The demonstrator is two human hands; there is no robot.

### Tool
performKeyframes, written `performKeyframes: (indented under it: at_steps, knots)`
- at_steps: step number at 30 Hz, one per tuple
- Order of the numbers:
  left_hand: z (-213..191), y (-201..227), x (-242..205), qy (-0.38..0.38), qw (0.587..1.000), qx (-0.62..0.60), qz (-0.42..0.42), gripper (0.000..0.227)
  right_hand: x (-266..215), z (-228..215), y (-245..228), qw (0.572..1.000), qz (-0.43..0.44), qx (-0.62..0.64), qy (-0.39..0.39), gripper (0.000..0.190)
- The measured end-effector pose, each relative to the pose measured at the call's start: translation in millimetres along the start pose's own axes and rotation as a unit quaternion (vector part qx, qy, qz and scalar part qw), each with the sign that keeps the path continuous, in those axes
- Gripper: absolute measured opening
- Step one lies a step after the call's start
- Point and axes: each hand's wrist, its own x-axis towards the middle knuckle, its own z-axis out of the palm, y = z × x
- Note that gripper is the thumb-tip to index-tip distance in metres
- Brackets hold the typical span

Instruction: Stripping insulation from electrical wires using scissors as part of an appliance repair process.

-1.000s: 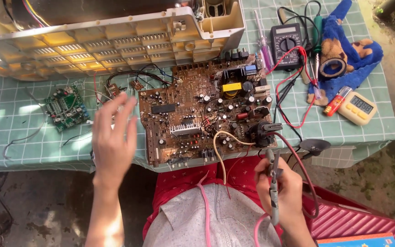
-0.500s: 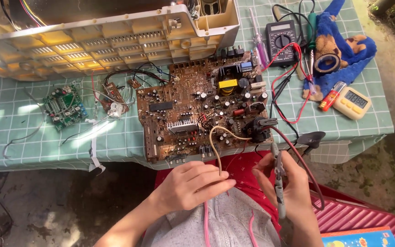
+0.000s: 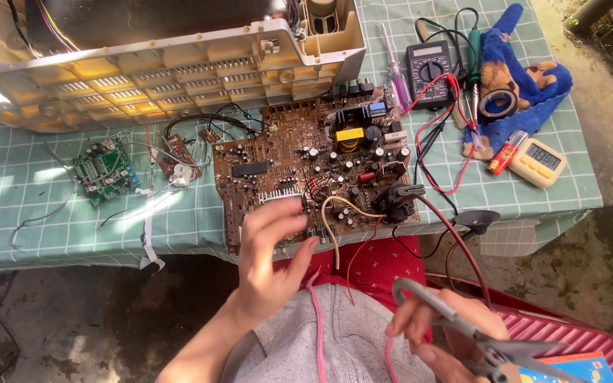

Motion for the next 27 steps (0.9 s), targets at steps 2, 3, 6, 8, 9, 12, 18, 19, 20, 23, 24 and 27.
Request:
performKeyframes:
  at_steps: [2,3,6,8,9,12,18,19,20,23,24,27]
  knots:
    - [4,-8,7,-0.037,0.999,0.002,0.029,0.036,1,2,4,0.999,0.052,-0.005,0.008,0.013]
    - [6,-13,11,-0.075,0.996,0.004,0.056,0.041,2,2,6,0.994,0.105,-0.01,0.016,0.012]
    - [18,-13,6,-0.088,0.985,-0.071,0.127,0.012,10,6,8,0.987,0.071,-0.142,0.01,0.019]
    - [19,-8,-7,-0.09,0.98,-0.132,0.115,0.012,15,6,12,0.986,0.064,-0.154,0.007,0.022]
    - [19,-6,-13,-0.093,0.971,-0.193,0.104,0.012,16,5,14,0.985,0.058,-0.164,0.005,0.025]
    - [7,21,-9,-0.09,0.93,-0.345,-0.086,0.016,22,5,29,0.985,0.052,-0.163,0.014,0.025]
    - [11,26,-21,-0.094,0.888,-0.375,-0.249,0.023,25,7,68,0.914,-0.015,-0.403,0.037,0.078]
    - [11,27,-19,-0.094,0.888,-0.376,-0.249,0.023,24,9,73,0.914,-0.015,-0.404,0.038,0.078]
    - [11,27,-18,-0.088,0.9,-0.35,-0.246,0.024,23,9,79,0.904,-0.019,-0.423,0.051,0.083]
    - [9,28,-13,-0.091,0.921,-0.309,-0.22,0.025,21,9,91,0.881,-0.016,-0.468,0.063,0.088]
    - [8,27,-12,-0.103,0.93,-0.296,-0.194,0.024,19,8,95,0.867,-0.01,-0.495,0.067,0.089]
    - [5,28,-10,-0.115,0.945,-0.247,-0.183,0.021,20,8,96,0.861,-0.005,-0.507,0.034,0.085]
